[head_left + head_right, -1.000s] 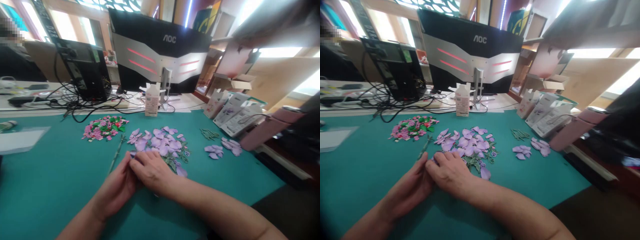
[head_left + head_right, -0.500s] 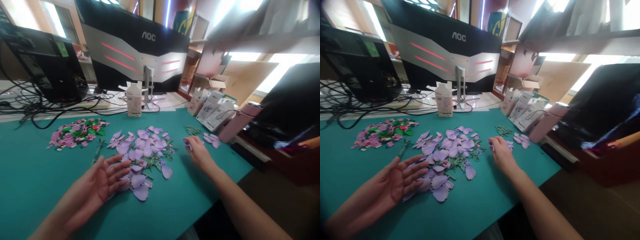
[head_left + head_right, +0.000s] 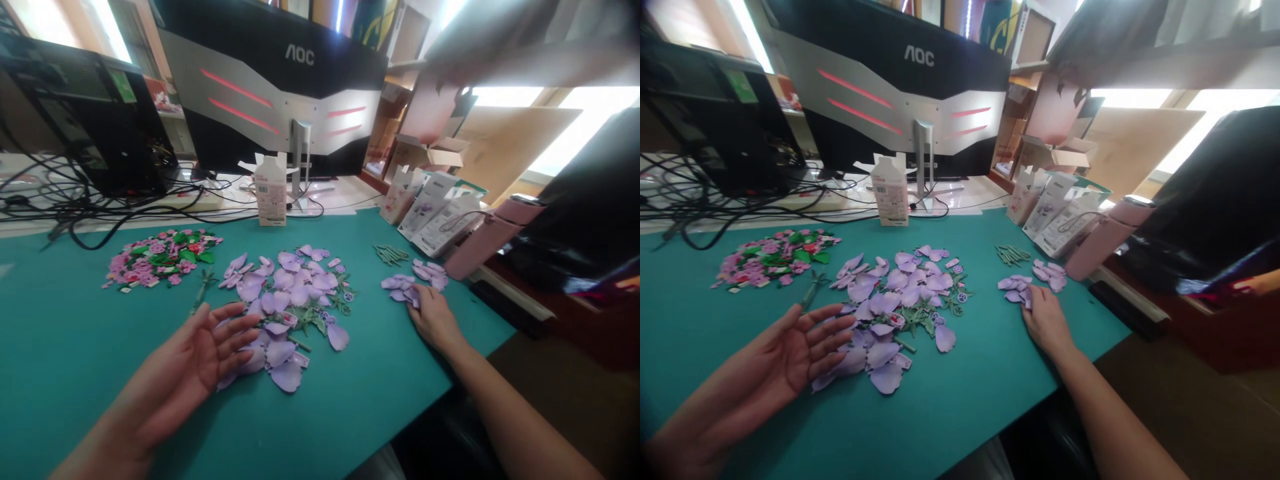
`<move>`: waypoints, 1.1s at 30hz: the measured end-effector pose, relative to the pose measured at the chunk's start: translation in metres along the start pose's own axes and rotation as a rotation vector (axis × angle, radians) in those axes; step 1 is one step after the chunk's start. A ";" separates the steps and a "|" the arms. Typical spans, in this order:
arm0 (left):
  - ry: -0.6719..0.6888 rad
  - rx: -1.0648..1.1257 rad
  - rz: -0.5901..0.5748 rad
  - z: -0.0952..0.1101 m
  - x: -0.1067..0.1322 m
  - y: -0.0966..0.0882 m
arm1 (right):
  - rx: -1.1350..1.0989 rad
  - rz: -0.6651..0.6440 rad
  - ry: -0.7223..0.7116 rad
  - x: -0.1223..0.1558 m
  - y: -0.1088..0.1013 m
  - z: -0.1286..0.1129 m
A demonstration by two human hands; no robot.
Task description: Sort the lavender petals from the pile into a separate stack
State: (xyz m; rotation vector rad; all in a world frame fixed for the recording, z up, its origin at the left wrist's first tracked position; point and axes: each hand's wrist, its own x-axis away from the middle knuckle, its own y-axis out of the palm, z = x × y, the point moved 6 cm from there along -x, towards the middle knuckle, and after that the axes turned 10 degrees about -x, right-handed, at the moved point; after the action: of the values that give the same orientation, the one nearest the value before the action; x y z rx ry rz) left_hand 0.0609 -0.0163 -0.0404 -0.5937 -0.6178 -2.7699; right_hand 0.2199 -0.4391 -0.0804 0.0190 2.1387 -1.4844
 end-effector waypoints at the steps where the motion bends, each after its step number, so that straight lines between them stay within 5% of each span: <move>1: 0.000 0.005 -0.002 0.000 0.001 0.000 | 0.003 0.012 0.007 0.000 -0.001 0.002; 16: -0.019 0.002 -0.011 -0.004 0.002 0.004 | -0.156 0.048 -0.040 -0.030 0.023 0.010; 28: -0.036 -0.003 -0.036 -0.006 0.005 0.005 | -0.166 0.049 -0.058 -0.059 0.029 -0.008; 33: -0.034 0.019 -0.037 -0.005 0.004 0.004 | -0.148 0.097 -0.059 -0.066 0.014 -0.026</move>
State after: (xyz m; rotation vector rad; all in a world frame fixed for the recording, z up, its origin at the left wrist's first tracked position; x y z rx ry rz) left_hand 0.0570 -0.0231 -0.0415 -0.6325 -0.6682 -2.7904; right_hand 0.2697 -0.3921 -0.0579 0.0250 2.1632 -1.2543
